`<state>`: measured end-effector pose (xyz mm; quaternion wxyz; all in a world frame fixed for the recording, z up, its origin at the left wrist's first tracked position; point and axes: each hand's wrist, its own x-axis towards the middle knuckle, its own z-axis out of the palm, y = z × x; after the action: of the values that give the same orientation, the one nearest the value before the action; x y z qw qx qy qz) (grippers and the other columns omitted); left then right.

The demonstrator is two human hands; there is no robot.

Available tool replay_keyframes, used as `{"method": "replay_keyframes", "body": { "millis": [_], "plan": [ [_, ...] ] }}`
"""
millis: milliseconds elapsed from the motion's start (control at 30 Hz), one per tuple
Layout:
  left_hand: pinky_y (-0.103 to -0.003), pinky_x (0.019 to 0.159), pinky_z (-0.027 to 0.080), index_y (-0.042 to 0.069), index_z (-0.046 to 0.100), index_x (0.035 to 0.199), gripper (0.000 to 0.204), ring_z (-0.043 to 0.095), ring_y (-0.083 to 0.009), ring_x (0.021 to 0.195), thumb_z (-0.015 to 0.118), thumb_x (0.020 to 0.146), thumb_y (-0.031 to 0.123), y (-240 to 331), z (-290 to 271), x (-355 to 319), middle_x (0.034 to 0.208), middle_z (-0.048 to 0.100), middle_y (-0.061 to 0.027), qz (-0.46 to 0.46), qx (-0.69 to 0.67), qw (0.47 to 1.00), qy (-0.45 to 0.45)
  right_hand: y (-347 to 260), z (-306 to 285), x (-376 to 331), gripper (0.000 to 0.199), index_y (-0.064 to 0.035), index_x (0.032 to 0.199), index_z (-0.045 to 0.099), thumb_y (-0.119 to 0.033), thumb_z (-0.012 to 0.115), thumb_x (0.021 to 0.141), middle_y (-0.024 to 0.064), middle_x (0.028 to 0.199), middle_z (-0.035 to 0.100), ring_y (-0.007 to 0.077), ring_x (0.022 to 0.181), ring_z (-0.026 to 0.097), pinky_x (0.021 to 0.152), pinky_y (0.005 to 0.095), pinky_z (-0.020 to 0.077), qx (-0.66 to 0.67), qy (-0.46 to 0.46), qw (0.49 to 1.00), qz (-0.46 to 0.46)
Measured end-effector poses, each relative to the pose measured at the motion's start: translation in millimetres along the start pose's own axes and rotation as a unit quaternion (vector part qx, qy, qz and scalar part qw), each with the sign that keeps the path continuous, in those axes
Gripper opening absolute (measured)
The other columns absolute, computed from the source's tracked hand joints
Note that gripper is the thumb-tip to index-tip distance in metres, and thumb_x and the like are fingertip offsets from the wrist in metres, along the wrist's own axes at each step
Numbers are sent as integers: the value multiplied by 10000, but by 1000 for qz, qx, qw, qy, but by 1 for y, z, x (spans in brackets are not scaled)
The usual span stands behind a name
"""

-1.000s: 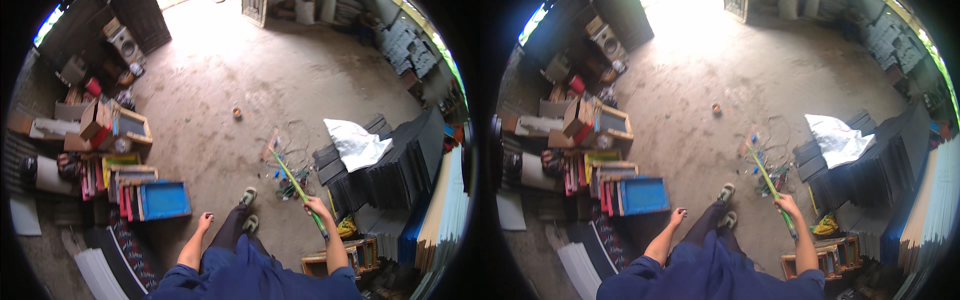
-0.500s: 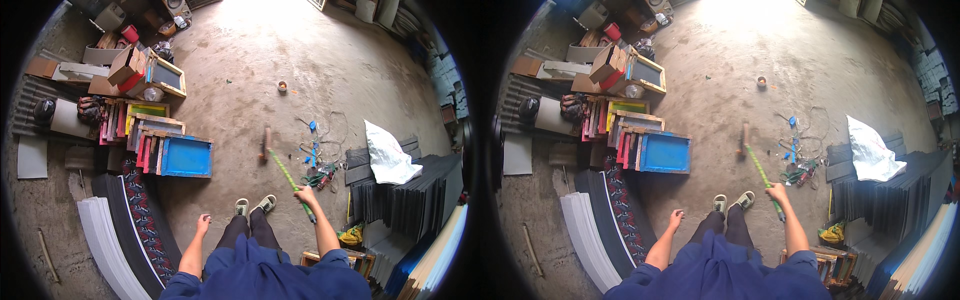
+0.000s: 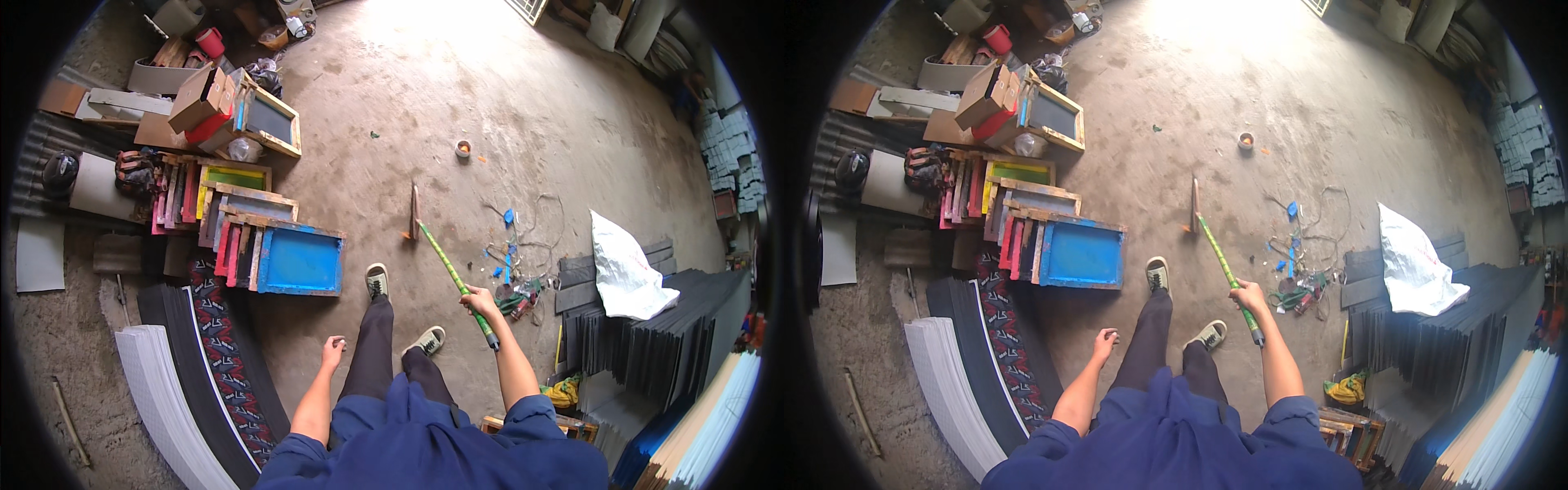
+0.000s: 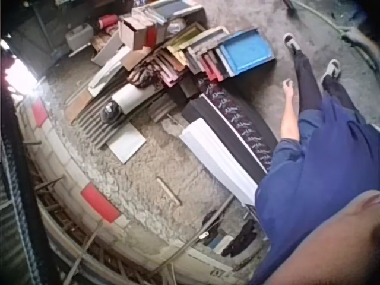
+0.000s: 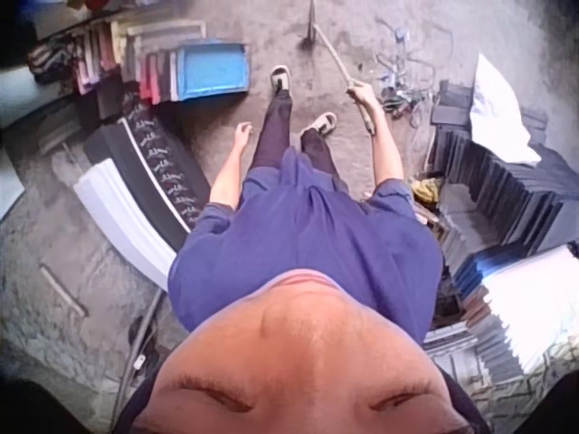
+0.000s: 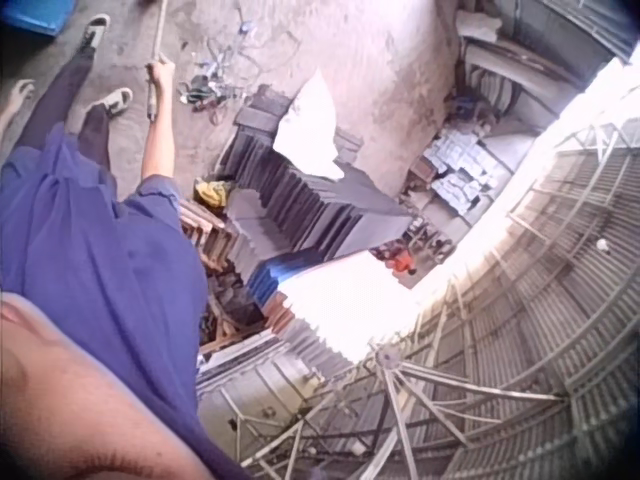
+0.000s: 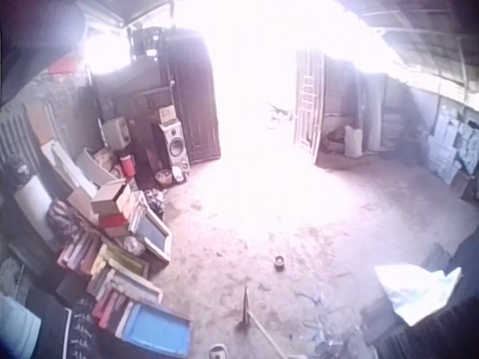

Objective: The person sweeps debris on a concrete floor using a broom, then gathers the swept material by hand and places it into a white sack. The person moves around a cluttered workshop area while performing the cleaning task.

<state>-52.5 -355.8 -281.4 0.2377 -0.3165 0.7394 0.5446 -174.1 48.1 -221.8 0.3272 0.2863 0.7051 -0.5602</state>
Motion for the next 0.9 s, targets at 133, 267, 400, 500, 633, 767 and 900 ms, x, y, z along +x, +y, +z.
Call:
{"method": "replay_keyframes", "body": {
  "millis": [133,267,400,500,633,767,900],
  "plan": [
    [-242,614,455,30,525,908,173,562,-127,663,508,751,101,23,-21,46,762,582,-69,9,4,1000,22,-39,-6,7,458,-66,1064,501,-98,575,613,45,606,544,98,481,494,420,244,426,-48,39,997,50],
    [-238,597,454,34,536,892,167,564,-116,640,525,739,101,55,-42,102,752,589,-67,9,-19,999,27,-64,-25,22,401,-68,964,561,-146,580,571,113,676,586,178,575,576,508,282,461,-240,142,958,66],
    [-240,596,447,35,532,889,161,561,-121,636,518,747,107,112,-71,162,746,586,-70,67,-47,996,37,-105,-18,43,310,-4,863,577,-111,564,572,148,661,582,219,575,582,524,294,463,-305,217,925,56],
    [-242,590,444,33,524,890,158,559,-122,630,510,753,112,154,-89,190,747,584,-69,86,-56,994,47,-142,-32,61,240,28,801,587,-76,574,585,127,613,567,160,477,550,456,257,441,-104,137,980,101],
    [-240,586,442,33,525,885,155,560,-121,619,510,750,108,194,-106,207,751,586,-64,88,-87,990,73,-235,-8,54,262,1,890,564,-37,558,631,60,575,524,106,397,458,366,229,367,-4,49,997,53],
    [-237,587,440,33,526,885,158,559,-116,617,508,747,107,198,-98,219,746,588,-62,65,-89,991,78,-297,35,130,286,-19,979,521,-86,488,703,33,572,482,88,385,421,348,215,342,23,-84,996,-7],
    [-240,593,441,29,524,885,163,557,-115,625,511,747,115,195,-94,221,740,586,-70,72,-73,993,65,-376,109,214,296,-40,1005,510,-85,498,712,13,569,466,75,381,407,349,209,341,71,-134,988,1]
  ]
}}
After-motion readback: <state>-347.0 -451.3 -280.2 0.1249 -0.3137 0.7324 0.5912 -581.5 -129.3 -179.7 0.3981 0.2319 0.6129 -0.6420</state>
